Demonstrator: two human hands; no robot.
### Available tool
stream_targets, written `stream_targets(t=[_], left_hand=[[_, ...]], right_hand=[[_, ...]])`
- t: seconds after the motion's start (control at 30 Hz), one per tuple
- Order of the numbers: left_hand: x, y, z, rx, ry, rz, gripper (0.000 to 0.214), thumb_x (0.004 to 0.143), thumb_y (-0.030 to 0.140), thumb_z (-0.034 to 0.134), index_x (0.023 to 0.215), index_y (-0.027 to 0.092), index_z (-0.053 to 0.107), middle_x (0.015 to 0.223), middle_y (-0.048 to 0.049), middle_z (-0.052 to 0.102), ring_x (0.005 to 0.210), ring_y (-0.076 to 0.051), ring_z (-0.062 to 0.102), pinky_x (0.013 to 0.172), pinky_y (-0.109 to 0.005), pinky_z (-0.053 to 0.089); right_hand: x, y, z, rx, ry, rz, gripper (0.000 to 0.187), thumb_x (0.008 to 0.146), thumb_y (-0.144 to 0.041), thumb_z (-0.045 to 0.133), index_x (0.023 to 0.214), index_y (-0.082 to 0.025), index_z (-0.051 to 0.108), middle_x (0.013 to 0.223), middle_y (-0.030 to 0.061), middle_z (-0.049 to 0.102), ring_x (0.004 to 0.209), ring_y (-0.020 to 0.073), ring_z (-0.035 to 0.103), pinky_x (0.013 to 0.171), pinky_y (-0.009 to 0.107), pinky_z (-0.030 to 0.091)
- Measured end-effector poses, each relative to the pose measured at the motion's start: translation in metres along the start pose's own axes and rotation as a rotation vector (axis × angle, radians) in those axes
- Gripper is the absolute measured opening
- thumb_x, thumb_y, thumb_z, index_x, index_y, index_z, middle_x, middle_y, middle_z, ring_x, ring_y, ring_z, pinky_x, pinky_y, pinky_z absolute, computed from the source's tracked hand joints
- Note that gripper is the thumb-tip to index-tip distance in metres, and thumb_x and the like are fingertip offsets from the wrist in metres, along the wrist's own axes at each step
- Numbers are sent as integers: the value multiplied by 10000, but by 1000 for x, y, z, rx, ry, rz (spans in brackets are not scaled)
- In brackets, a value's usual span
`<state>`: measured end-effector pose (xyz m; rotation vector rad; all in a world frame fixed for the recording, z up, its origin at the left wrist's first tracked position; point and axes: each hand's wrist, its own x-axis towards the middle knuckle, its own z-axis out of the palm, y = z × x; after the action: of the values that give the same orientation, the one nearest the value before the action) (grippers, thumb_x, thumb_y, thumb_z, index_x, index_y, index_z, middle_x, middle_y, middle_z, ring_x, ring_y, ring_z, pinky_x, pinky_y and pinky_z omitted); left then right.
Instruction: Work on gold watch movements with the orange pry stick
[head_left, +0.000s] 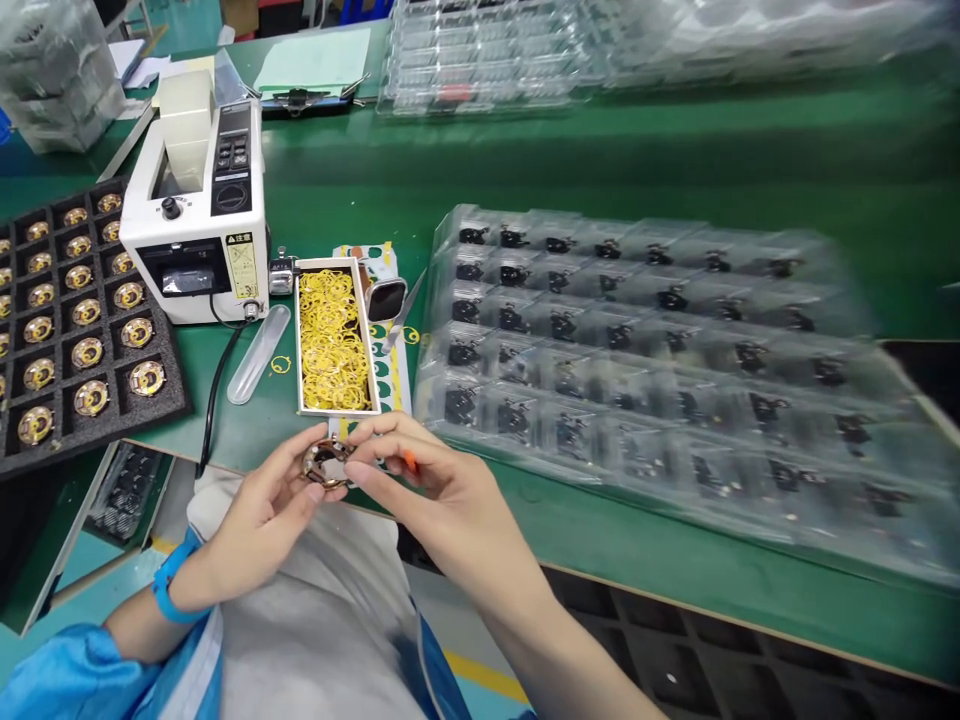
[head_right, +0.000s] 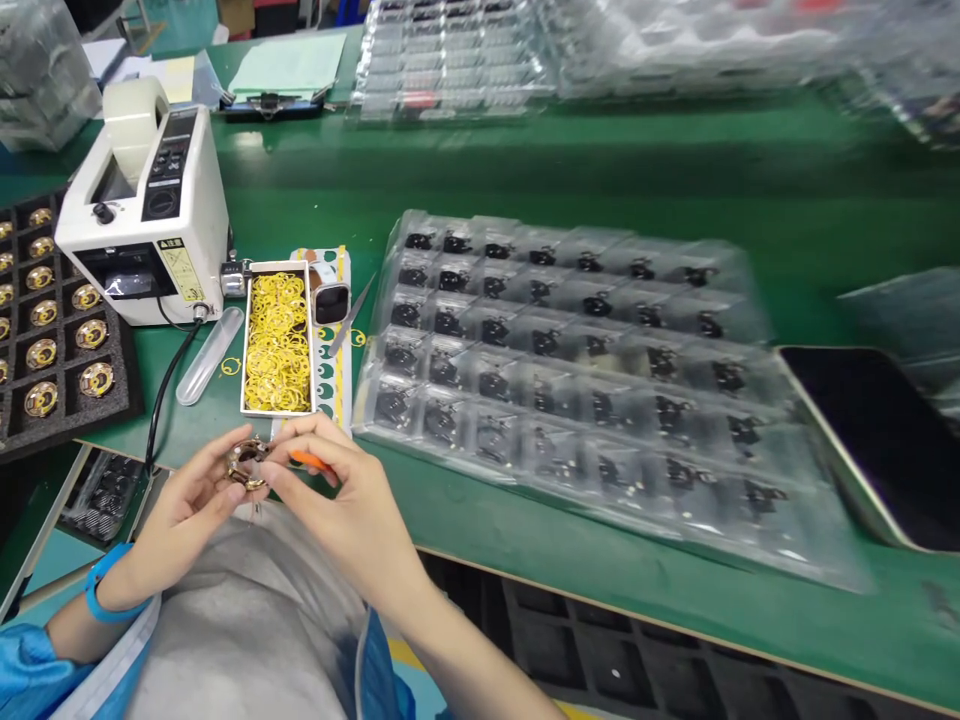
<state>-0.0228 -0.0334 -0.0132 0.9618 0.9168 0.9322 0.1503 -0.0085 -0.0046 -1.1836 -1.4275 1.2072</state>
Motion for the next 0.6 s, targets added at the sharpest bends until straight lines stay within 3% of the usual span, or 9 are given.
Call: stream_targets(t=[0.17, 0.6], left_hand=[[-3, -2, -3, 87, 26, 2, 451, 947, 342, 630, 1389, 266, 590, 1321, -56, 688, 1148, -198, 665, 1012, -302, 544], [-1, -2, 1, 38, 39, -5, 481, 921, 372, 659, 1375, 229, 586, 1370, -92, 659, 1206, -236, 649, 1010, -317, 549]], right_hand=[[2, -4, 2, -47, -54, -7, 215, 850, -251, 646, 642, -229, 699, 805, 33, 648, 766, 173, 624, 726, 303, 540], [0, 1, 11, -133, 78, -71, 128, 831, -212, 666, 705, -224, 685, 827, 32, 692, 790, 184, 671, 717, 304, 560]])
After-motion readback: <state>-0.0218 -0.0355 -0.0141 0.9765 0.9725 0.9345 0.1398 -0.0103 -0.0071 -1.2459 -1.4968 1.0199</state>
